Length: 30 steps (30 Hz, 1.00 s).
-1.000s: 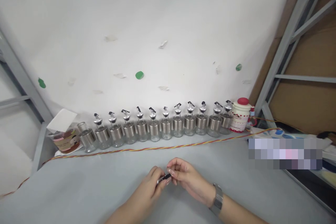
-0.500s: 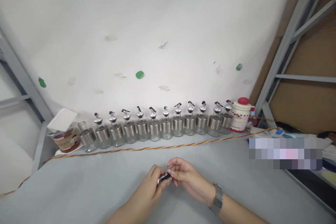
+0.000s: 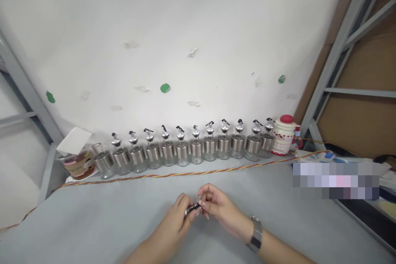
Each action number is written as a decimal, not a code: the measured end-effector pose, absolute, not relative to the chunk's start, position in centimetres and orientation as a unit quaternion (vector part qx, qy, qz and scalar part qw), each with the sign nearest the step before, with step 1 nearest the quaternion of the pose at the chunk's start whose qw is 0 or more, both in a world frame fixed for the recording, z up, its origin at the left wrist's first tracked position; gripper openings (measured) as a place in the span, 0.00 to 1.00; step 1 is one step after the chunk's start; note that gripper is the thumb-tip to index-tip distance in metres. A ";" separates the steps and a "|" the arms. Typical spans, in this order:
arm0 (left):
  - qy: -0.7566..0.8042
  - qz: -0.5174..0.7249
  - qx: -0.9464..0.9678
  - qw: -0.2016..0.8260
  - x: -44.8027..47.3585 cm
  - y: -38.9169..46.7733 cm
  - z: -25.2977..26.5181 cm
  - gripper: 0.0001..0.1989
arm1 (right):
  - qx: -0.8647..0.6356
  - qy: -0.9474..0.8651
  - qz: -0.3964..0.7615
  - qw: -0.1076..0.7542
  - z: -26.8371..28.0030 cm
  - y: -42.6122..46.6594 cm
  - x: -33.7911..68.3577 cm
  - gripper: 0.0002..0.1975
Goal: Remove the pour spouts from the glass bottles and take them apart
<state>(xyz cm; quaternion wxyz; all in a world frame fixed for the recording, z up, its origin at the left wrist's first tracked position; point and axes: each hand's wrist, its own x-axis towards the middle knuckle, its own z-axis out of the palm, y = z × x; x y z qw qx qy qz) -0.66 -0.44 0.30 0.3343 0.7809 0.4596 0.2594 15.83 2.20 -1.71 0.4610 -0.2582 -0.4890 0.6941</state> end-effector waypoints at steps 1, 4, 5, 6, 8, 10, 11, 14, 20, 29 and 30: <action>0.463 0.259 0.778 0.337 -0.7 -0.4 0.3 0.11 | -0.254 -0.500 0.685 0.465 -1.8 2.3 15.8 0.18; 0.465 0.253 0.773 0.349 -0.7 -0.4 0.1 0.11 | -0.242 -0.531 0.666 0.466 -1.9 2.5 15.9 0.19; 0.463 0.251 0.773 0.354 -0.7 -0.4 0.1 0.11 | -0.238 -0.540 0.662 0.463 -1.8 2.6 16.0 0.19; 0.460 0.250 0.773 0.358 -0.7 -0.5 0.2 0.11 | -0.233 -0.549 0.658 0.460 -1.8 2.6 16.0 0.19; 0.457 0.248 0.771 0.367 -0.7 -0.5 0.3 0.11 | -0.222 -0.559 0.653 0.459 -1.7 2.6 16.1 0.18; 0.456 0.242 0.768 0.380 -0.7 -0.7 0.5 0.12 | -0.210 -0.563 0.654 0.460 -1.6 2.6 16.2 0.18; 0.455 0.238 0.766 0.386 -0.7 -0.8 0.6 0.12 | -0.204 -0.563 0.655 0.461 -1.6 2.5 16.2 0.18; 0.454 0.226 0.767 0.394 -0.7 -0.9 0.9 0.13 | -0.189 -0.566 0.657 0.461 -1.5 2.4 16.3 0.20; 0.452 0.215 0.769 0.396 -0.7 -0.8 0.8 0.13 | -0.188 -0.577 0.651 0.456 -1.3 2.3 16.3 0.20; 0.437 0.207 0.776 0.406 -0.8 -1.3 1.5 0.12 | -0.198 -0.582 0.658 0.434 -1.3 2.3 16.4 0.20; 0.436 0.207 0.775 0.408 -0.8 -1.3 1.6 0.12 | -0.200 -0.583 0.659 0.431 -1.3 2.2 16.4 0.20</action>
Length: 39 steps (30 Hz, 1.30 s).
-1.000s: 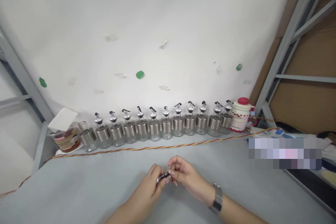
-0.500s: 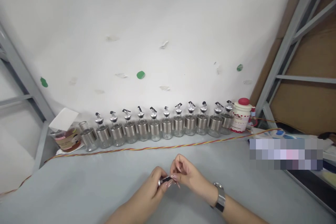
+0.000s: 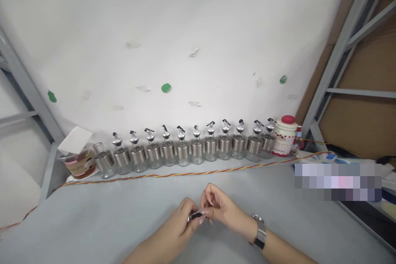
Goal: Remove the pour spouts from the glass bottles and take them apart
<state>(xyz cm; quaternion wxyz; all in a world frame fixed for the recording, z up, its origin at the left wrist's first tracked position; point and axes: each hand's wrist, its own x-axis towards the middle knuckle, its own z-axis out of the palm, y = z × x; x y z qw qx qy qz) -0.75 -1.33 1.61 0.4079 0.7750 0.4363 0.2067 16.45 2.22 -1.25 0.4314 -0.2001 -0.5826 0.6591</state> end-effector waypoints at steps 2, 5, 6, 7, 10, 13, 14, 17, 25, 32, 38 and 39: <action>0.438 0.207 0.772 0.412 -0.7 -1.4 1.8 0.12 | -0.207 -0.583 0.658 0.430 -1.2 2.2 16.5 0.20; 0.435 0.210 0.770 0.416 -0.7 -1.3 2.0 0.12 | -0.212 -0.582 0.655 0.433 -1.1 2.1 16.4 0.20; 0.435 0.213 0.770 0.414 -0.7 -1.3 2.1 0.12 | -0.212 -0.580 0.655 0.436 -1.1 2.1 16.4 0.20; 0.436 0.217 0.770 0.412 -0.7 -1.3 2.1 0.12 | -0.212 -0.578 0.654 0.440 -1.1 2.1 16.3 0.19; 0.440 0.232 0.762 0.415 -0.8 -1.2 2.0 0.13 | -0.214 -0.569 0.651 0.454 -1.2 2.3 16.3 0.18; 0.436 0.252 0.744 0.439 -0.9 -1.2 1.7 0.14 | -0.224 -0.567 0.649 0.456 -1.4 2.5 16.3 0.18; 0.435 0.255 0.735 0.452 -0.8 -1.2 1.7 0.15 | -0.229 -0.567 0.648 0.455 -1.5 2.6 16.4 0.18; 0.434 0.257 0.713 0.488 -0.7 -1.2 1.6 0.15 | -0.252 -0.565 0.635 0.462 -1.7 2.8 16.3 0.19; 0.440 0.289 0.723 0.448 -0.4 -1.1 1.9 0.15 | -0.321 -0.597 0.576 0.457 -1.6 2.1 16.1 0.17; 0.443 0.285 0.727 0.441 -0.5 -0.9 1.7 0.14 | -0.378 -0.706 0.448 0.397 -1.1 1.0 16.2 0.16; 0.445 0.281 0.725 0.444 -0.8 -0.9 1.6 0.13 | -0.402 -0.755 0.358 0.376 -1.1 0.5 16.1 0.15; 0.445 0.279 0.723 0.448 -0.9 -0.9 1.5 0.13 | -0.402 -0.759 0.350 0.373 -1.2 0.5 16.1 0.15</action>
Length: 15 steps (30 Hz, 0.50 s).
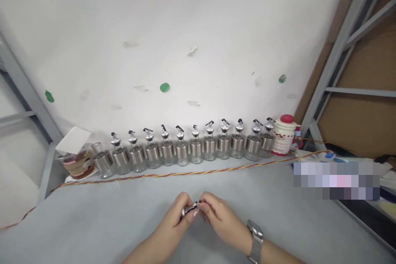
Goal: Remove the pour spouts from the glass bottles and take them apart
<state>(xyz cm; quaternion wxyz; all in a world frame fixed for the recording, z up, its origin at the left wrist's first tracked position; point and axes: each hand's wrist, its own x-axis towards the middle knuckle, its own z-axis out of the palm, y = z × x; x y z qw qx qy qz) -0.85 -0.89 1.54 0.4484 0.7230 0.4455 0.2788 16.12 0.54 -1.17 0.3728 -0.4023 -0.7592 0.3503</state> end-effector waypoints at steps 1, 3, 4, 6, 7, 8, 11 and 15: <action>0.446 0.278 0.721 0.452 -0.9 -0.9 1.5 0.13 | -0.402 -0.762 0.347 0.371 -1.2 0.6 16.1 0.15; 0.444 0.280 0.716 0.460 -0.8 -0.8 1.4 0.13 | -0.399 -0.759 0.354 0.373 -1.4 0.7 16.1 0.16; 0.441 0.285 0.711 0.467 -0.7 -0.8 1.4 0.13 | -0.398 -0.751 0.369 0.376 -1.5 0.9 16.0 0.17; 0.434 0.300 0.691 0.493 -0.6 -0.7 1.3 0.14 | -0.392 -0.724 0.415 0.388 -1.5 1.2 16.0 0.19; 0.433 0.309 0.674 0.512 -0.5 -0.7 1.3 0.15 | -0.388 -0.704 0.441 0.399 -1.5 1.4 16.0 0.20; 0.433 0.319 0.653 0.534 -0.5 -0.5 1.3 0.15 | -0.384 -0.682 0.466 0.413 -1.5 1.6 16.0 0.22; 0.433 0.364 0.578 0.588 -0.9 0.0 1.4 0.17 | -0.375 -0.614 0.511 0.470 -1.5 2.2 16.1 0.26; 0.404 0.459 0.484 0.626 -1.6 0.8 1.8 0.19 | -0.387 -0.576 0.523 0.495 -1.6 2.5 16.1 0.27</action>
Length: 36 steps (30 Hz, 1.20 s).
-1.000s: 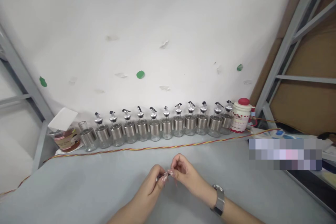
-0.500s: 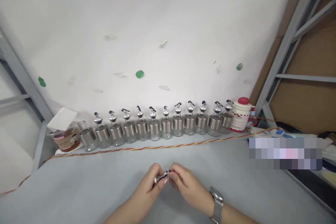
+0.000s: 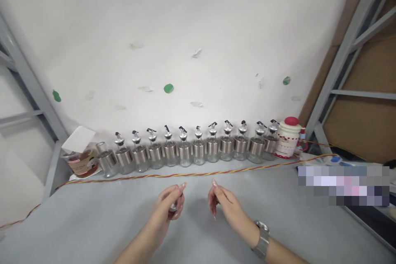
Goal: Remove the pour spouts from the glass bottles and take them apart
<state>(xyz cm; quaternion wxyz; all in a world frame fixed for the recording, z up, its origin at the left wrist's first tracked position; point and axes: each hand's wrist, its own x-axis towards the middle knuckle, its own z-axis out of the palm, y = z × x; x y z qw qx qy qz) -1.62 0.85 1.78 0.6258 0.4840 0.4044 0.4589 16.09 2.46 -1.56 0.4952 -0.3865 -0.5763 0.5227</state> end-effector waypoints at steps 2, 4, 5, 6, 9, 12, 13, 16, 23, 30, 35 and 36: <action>0.394 0.482 0.444 0.645 -1.9 1.2 1.9 0.19 | -0.388 -0.583 0.526 0.482 -1.8 2.4 16.0 0.27; 0.388 0.491 0.417 0.659 -1.9 1.5 2.0 0.19 | -0.383 -0.595 0.529 0.469 -2.1 2.2 15.9 0.26; 0.387 0.495 0.408 0.662 -2.0 1.6 2.0 0.19 | -0.381 -0.600 0.529 0.464 -2.2 2.2 15.9 0.26; 0.387 0.500 0.402 0.662 -2.0 1.6 1.9 0.19 | -0.380 -0.604 0.528 0.461 -2.3 2.1 15.9 0.26; 0.383 0.509 0.393 0.663 -2.0 1.8 1.8 0.19 | -0.382 -0.608 0.525 0.456 -2.4 2.1 15.9 0.25; 0.376 0.503 0.361 0.690 -1.9 1.8 1.7 0.18 | -0.383 -0.609 0.524 0.455 -2.4 2.2 15.9 0.26; 0.373 0.496 0.342 0.706 -1.8 1.8 1.7 0.18 | -0.382 -0.610 0.524 0.454 -2.4 2.2 15.9 0.26; 0.364 0.461 0.316 0.745 -1.7 1.9 1.6 0.20 | -0.381 -0.612 0.525 0.452 -2.4 2.2 15.9 0.26; 0.360 0.447 0.351 0.740 -1.4 2.1 1.2 0.22 | -0.380 -0.612 0.527 0.451 -2.3 2.0 15.8 0.26; 0.374 0.440 0.373 0.726 -1.2 2.0 1.3 0.24 | -0.378 -0.620 0.524 0.444 -2.2 2.0 15.8 0.22; 0.365 0.437 0.373 0.733 -1.1 2.1 0.6 0.26 | -0.370 -0.628 0.520 0.445 -2.0 1.8 15.9 0.18; 0.366 0.435 0.374 0.733 -1.1 2.1 0.5 0.26 | -0.368 -0.629 0.521 0.445 -1.9 1.8 15.9 0.17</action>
